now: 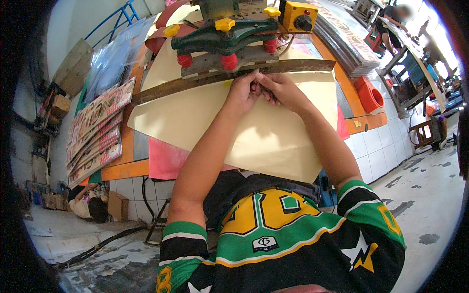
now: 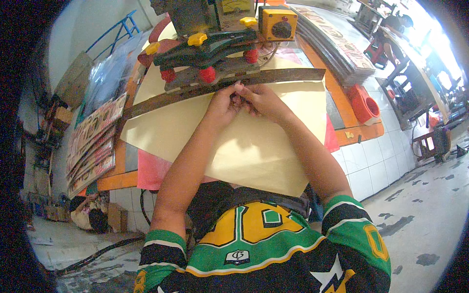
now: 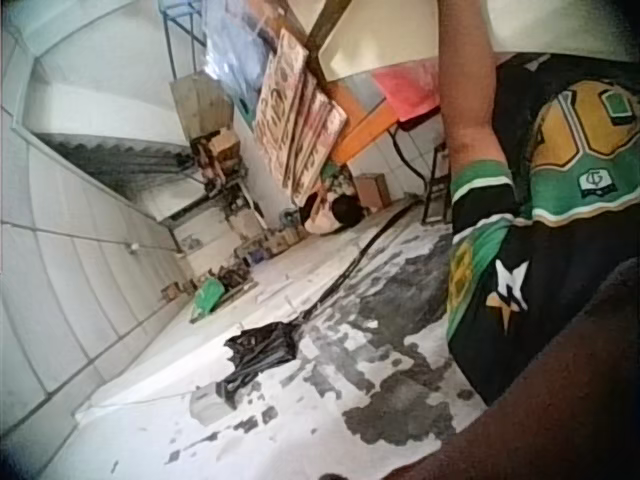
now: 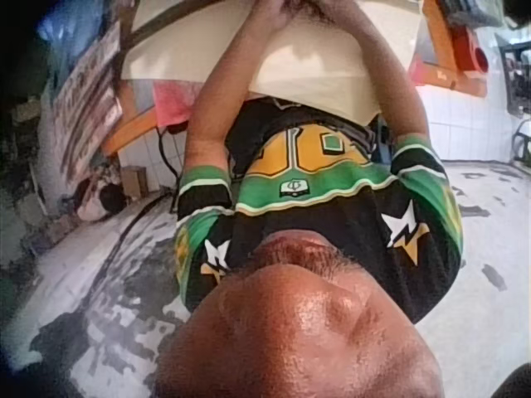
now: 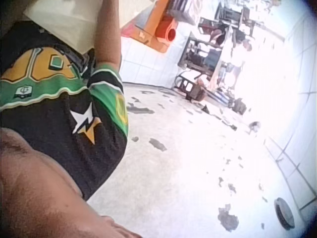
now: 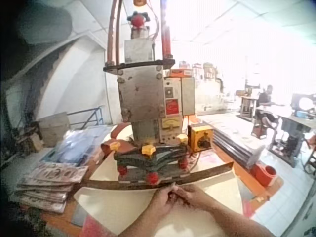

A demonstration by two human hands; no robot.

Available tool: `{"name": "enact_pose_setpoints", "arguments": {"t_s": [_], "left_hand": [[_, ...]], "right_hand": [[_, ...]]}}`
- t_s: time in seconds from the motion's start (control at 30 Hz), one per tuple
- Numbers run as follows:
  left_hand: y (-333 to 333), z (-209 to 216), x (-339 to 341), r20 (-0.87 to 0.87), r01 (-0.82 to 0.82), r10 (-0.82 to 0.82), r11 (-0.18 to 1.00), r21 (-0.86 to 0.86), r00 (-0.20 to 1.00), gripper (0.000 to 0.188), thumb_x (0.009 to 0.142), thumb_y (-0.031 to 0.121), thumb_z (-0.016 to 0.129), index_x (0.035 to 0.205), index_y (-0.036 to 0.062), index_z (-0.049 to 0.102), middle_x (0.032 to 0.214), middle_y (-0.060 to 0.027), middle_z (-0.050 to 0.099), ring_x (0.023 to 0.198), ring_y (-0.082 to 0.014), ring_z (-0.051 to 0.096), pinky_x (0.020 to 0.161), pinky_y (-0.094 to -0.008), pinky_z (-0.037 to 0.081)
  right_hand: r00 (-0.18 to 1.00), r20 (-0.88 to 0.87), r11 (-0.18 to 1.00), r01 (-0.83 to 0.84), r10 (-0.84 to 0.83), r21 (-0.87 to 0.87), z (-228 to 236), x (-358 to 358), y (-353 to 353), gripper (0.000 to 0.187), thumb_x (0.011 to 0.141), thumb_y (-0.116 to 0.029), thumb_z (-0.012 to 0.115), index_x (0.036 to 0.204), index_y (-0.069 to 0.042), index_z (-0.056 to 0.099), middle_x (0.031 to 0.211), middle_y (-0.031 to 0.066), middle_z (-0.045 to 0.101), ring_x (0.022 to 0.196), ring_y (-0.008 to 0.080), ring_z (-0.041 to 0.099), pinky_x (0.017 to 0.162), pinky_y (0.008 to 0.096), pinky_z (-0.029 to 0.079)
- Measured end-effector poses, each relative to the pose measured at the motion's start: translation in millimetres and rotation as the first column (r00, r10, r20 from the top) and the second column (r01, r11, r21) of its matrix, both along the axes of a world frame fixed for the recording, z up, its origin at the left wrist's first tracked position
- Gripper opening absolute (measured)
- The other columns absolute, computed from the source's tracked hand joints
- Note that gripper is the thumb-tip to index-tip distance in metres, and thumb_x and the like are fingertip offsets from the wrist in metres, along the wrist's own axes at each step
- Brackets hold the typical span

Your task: The person aligns a yellow sheet under a manual press using a wooden guide, marks positions on the sheet, and then moves the sheet to a secondary position.

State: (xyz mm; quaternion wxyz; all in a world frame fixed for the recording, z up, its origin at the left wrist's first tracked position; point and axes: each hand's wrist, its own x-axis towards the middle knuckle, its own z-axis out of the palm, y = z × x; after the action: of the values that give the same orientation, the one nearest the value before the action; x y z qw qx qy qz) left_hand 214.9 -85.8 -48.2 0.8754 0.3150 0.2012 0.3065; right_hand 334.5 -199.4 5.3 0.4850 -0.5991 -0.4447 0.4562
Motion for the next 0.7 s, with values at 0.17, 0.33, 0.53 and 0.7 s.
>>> {"name": "enact_pose_setpoints", "arguments": {"t_s": [0.17, 0.33, 0.53, 0.7], "left_hand": [[-16.9, 22.3, 6.5, -0.034, -0.053, 0.051, 0.998, -0.046, 0.998, 0.013, 0.100, 0.017, 0.063, 0.101, 0.0045, 0.066, 0.085, -0.0010, 0.065, 0.070, -0.0091, 0.055, 0.061, -0.0219, 0.045], [-7.1, 10.7, 3.5, -0.029, -0.025, 0.026, 0.999, 0.034, 0.999, 0.014, 0.100, 0.018, 0.063, 0.103, 0.0046, 0.067, 0.086, -0.0009, 0.065, 0.070, -0.0098, 0.054, 0.063, -0.0251, 0.045], [6.8, -3.6, 2.9, 0.003, 0.081, -0.082, 0.996, 0.028, 0.997, 0.019, 0.102, 0.018, 0.059, 0.111, 0.0023, 0.065, 0.086, -0.0042, 0.065, 0.075, -0.0161, 0.063, 0.067, -0.0300, 0.055], [9.4, -7.3, 2.0, 0.079, 0.136, -0.143, 0.987, 0.087, 0.987, 0.020, 0.102, 0.019, 0.059, 0.107, -0.0004, 0.065, 0.083, -0.0025, 0.064, 0.071, -0.0167, 0.062, 0.058, -0.0320, 0.055]], "right_hand": [[0.841, 0.515, 0.956, 0.013, -0.169, 0.292, -4.3, 7.0, -0.3, 0.049, 0.097, -0.046, 0.066, 0.095, 0.003, 0.070, 0.075, 0.0114, 0.066, 0.070, 0.0220, 0.064, 0.068, 0.0388, 0.051], [0.894, 0.438, 0.944, -0.062, -0.092, 0.324, -15.5, 12.8, 7.1, 0.041, 0.098, -0.043, 0.068, 0.085, -0.004, 0.069, 0.064, -0.0015, 0.054, 0.052, 0.0077, 0.045, 0.049, 0.0271, 0.035], [0.978, -0.209, 0.999, -0.013, 0.003, -0.043, 1.8, 4.5, 1.2, 0.027, 0.100, -0.031, 0.065, 0.092, -0.005, 0.067, 0.065, -0.0012, 0.057, 0.046, 0.0052, 0.046, 0.040, 0.0215, 0.031], [0.720, -0.675, 0.974, -0.226, 0.160, -0.010, -16.1, 25.6, 9.2, 0.025, 0.103, -0.029, 0.057, 0.101, -0.005, 0.064, 0.071, -0.0006, 0.059, 0.051, 0.0060, 0.050, 0.039, 0.0172, 0.033]]}}
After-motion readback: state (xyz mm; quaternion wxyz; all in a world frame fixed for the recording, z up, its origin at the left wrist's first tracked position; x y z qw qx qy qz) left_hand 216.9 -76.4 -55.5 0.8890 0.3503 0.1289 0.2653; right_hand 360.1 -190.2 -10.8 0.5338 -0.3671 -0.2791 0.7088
